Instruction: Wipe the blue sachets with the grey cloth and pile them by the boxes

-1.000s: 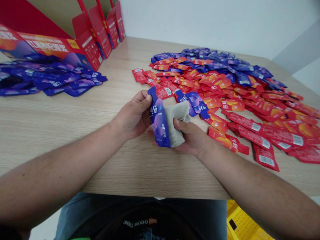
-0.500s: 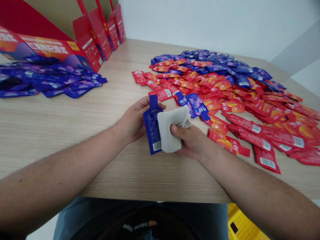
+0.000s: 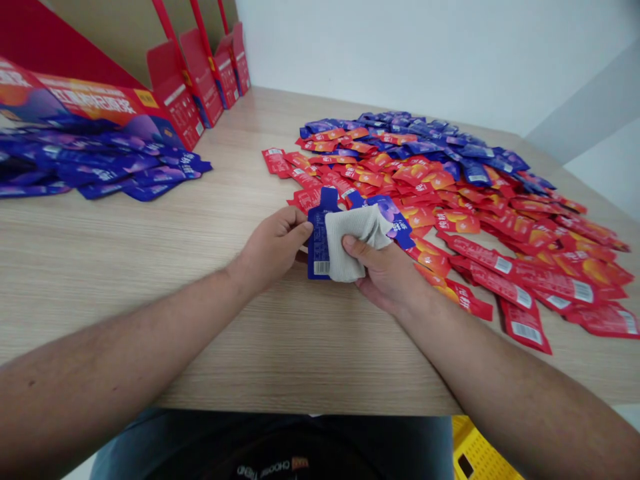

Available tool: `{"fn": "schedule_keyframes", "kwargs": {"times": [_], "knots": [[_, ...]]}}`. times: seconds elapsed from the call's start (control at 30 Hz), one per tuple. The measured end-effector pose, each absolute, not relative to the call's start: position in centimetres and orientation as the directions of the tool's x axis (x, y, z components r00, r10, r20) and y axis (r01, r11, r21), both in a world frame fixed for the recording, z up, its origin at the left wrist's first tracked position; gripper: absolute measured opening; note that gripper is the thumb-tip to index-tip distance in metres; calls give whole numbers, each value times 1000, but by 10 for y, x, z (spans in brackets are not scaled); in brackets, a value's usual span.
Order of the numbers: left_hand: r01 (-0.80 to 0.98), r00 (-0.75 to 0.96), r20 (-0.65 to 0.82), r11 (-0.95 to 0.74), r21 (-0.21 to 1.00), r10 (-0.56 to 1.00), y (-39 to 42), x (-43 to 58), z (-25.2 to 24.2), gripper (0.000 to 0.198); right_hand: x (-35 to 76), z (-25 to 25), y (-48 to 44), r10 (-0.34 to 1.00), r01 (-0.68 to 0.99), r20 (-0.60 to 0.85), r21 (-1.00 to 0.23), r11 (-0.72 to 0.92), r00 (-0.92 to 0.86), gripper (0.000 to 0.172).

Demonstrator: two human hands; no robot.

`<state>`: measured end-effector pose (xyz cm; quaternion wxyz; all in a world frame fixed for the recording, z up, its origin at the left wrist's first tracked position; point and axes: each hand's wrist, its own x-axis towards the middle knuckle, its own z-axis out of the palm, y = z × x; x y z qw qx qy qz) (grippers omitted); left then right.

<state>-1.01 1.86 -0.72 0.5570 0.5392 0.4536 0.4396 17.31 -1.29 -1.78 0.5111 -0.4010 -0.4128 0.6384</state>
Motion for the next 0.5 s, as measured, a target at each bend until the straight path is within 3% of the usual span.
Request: {"fn": "schedule_keyframes", "kwargs": {"times": [0.1, 0.17, 0.23, 0.37, 0.43, 0.5], "knots": [[145, 257, 7, -46, 988, 966, 17, -12, -7, 17, 187, -14, -8, 993, 113, 108, -987, 113, -50, 39], [202, 318, 19, -88, 976, 948, 14, -10, -6, 16, 197, -8, -5, 950, 471, 308, -833, 291, -42, 31], [139, 349, -28, -22, 990, 937, 10, -5, -5, 15, 202, -3, -6, 885, 661, 451, -630, 407, -115, 22], [-143, 322, -236, 293, 945, 917, 5, 4, -3, 17, 198, 3, -15, 755, 613, 507, -457, 644, -416, 16], [-169, 293, -263, 320, 932, 919, 4, 7, -1, 17, 197, 4, -17, 691, 532, 466, -441, 723, -553, 19], [-160, 279, -267, 319, 934, 922, 5, 8, 0, 18, 198, 3, -16, 701, 562, 458, -421, 712, -546, 18]]}}
